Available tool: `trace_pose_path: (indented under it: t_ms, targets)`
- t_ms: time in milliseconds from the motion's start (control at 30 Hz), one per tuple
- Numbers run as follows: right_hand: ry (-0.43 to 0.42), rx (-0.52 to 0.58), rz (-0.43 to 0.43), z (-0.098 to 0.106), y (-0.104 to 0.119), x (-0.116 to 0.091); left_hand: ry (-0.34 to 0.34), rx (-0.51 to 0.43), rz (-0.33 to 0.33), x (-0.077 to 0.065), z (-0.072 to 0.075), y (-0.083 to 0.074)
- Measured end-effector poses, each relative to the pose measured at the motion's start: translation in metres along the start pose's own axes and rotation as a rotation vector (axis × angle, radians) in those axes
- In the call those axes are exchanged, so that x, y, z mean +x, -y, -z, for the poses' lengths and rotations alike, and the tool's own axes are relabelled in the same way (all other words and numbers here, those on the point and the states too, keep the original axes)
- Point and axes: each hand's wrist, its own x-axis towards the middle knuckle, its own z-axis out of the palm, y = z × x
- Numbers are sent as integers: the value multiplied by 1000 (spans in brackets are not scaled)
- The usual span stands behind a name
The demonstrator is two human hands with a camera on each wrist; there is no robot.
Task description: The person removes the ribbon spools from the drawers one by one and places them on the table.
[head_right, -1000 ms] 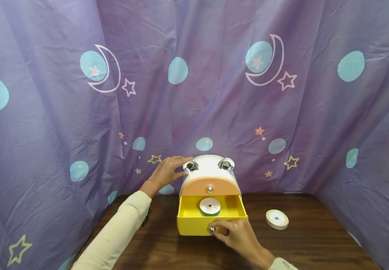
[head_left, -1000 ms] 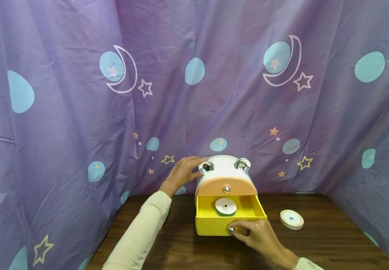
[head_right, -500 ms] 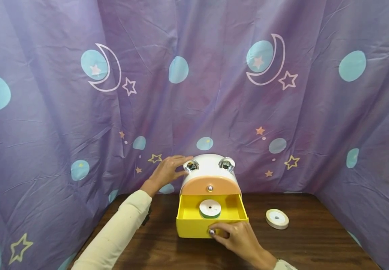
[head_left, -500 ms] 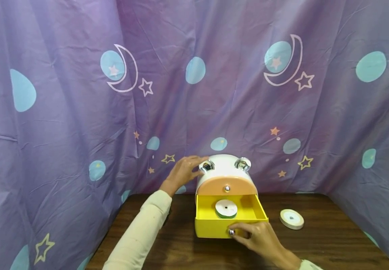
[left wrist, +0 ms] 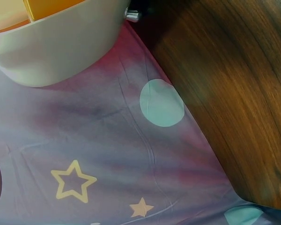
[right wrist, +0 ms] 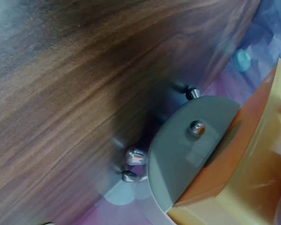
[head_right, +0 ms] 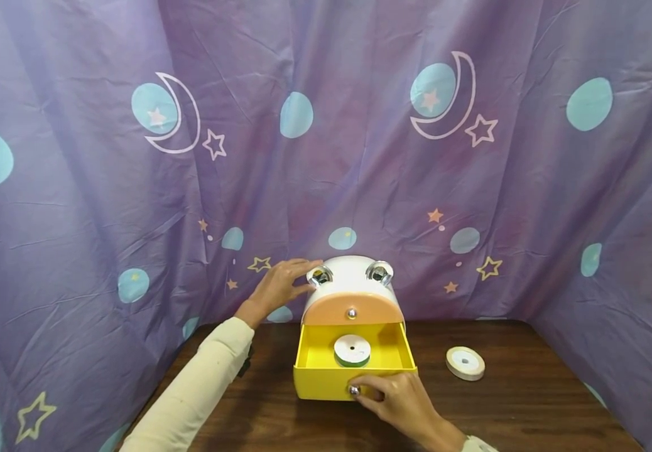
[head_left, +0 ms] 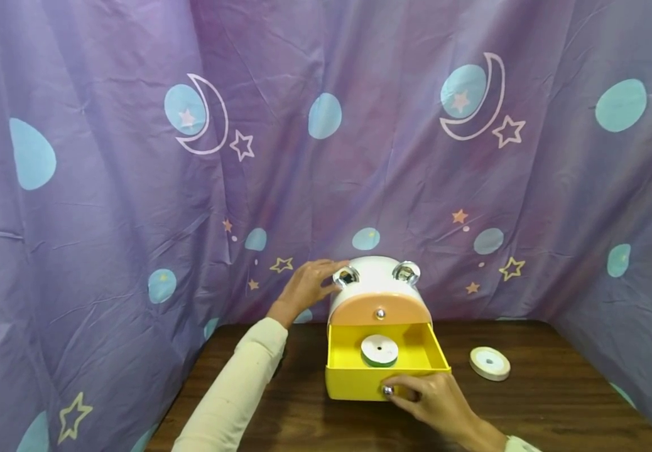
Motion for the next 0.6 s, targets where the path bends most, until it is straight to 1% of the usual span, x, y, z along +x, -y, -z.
trace_pose_path:
  t_ms: [233, 600]
  targets:
    - [-21, -10, 7, -1, -2, -4, -7, -13, -8, 1, -1, 1]
    - [-44, 5, 41, -1, -5, -5, 9, 17, -3, 0, 0, 0]
